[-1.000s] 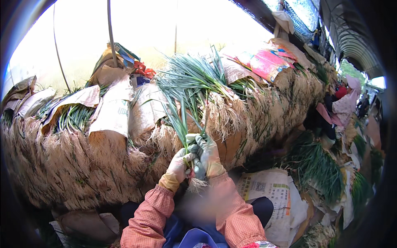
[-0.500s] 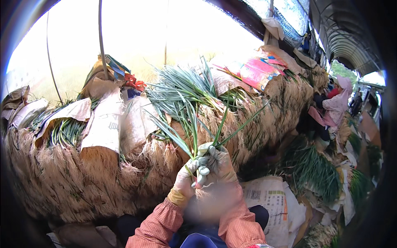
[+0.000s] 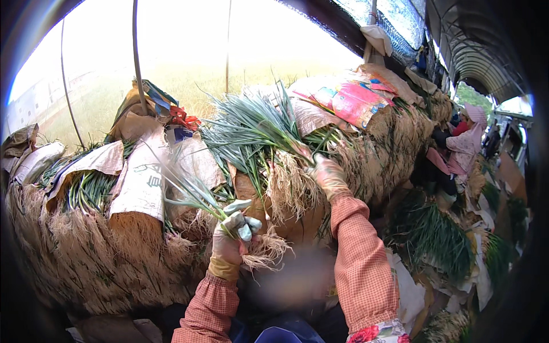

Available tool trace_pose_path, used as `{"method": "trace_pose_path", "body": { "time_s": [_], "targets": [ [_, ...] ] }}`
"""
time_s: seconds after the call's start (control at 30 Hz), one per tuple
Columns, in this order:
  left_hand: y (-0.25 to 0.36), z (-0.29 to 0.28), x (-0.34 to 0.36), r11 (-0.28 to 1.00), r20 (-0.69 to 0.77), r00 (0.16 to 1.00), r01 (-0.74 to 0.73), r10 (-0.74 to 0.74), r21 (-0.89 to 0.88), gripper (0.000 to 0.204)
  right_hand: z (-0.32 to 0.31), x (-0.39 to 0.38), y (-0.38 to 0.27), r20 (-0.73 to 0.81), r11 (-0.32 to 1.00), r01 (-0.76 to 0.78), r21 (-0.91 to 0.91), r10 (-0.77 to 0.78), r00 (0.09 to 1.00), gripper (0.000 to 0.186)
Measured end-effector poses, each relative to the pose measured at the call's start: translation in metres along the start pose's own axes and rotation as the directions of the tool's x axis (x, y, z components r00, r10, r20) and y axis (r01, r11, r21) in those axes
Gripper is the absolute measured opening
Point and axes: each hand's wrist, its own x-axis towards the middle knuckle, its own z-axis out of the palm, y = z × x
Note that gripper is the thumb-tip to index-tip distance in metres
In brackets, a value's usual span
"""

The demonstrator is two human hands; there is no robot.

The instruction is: The person gathers green onions from a large pile, aligns them by hand, and ties them into bundles using a rubber band. The person repeats this process for multiple bunches, placing the finished bundles aside.

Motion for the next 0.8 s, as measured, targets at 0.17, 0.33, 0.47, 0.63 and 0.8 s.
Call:
{"method": "trace_pose_path", "body": {
  "time_s": [0.17,0.33,0.47,0.63,0.8],
  "targets": [
    [0.01,-0.002,-0.009,0.991,-0.08,0.997,-0.022,0.012,-0.132,0.02,0.035,-0.016,0.027,-0.249,0.897,0.126,0.423,-0.019,0.968,0.029],
    [-0.003,-0.022,0.0,0.967,0.073,0.997,0.016,0.003,-0.254,0.046,0.006,-0.098,0.029,0.23,-0.421,-0.159,0.893,0.122,0.966,0.048],
    [-0.02,-0.025,0.003,0.971,0.114,0.993,0.028,-0.001,-0.236,0.049,0.003,-0.132,0.031,0.354,-0.465,-0.259,0.846,0.129,0.926,0.054],
    [-0.032,-0.026,0.001,0.971,0.143,0.99,0.019,0.016,-0.238,0.052,-0.008,-0.141,0.028,0.333,-0.461,-0.289,0.839,0.013,0.943,0.054],
    [-0.029,-0.024,-0.006,0.982,0.12,0.993,0.022,0.001,-0.187,0.052,0.006,-0.142,0.025,0.307,-0.339,-0.317,0.886,-0.085,0.948,0.057]
  ]
}}
